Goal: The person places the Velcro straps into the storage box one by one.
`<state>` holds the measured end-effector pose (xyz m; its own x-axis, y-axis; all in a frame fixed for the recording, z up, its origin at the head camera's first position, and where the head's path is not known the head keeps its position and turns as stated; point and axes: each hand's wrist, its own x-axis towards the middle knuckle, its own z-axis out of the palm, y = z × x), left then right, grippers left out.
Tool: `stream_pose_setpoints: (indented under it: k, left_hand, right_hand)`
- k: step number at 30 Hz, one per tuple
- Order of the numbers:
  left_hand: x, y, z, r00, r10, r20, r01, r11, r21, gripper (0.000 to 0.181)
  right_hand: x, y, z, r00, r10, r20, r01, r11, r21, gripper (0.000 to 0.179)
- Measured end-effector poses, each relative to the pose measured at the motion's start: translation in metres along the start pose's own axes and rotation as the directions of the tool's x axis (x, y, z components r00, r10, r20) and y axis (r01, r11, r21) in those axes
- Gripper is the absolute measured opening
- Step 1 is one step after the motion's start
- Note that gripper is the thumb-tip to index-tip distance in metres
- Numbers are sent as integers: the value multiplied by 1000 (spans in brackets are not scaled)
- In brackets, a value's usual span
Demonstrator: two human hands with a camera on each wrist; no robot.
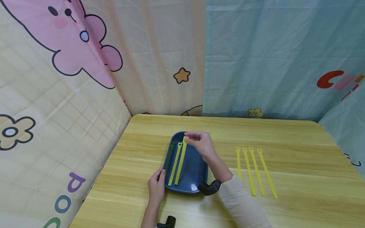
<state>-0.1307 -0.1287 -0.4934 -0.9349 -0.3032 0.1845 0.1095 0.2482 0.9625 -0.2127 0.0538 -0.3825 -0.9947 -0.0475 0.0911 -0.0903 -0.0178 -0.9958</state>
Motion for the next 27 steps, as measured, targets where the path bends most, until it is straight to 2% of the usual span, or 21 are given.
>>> stream_pose_setpoints:
  k: [9,19,27]
  left_hand:
    - [-1,-1,0,1000,-5,-3,5,1000,2,29]
    - [-1,1,-2,1000,20,-2,-20,1000,-2,28]
    - [0,-1,0,1000,13,-6,-13,1000,-5,29]
  right_hand:
    - [0,8,10,999,42,-7,-42,999,-9,20]
    - [0,10,18,999,17,29,-18,999,34,20]
    - [1,16,20,999,42,23,-43,999,27,20]
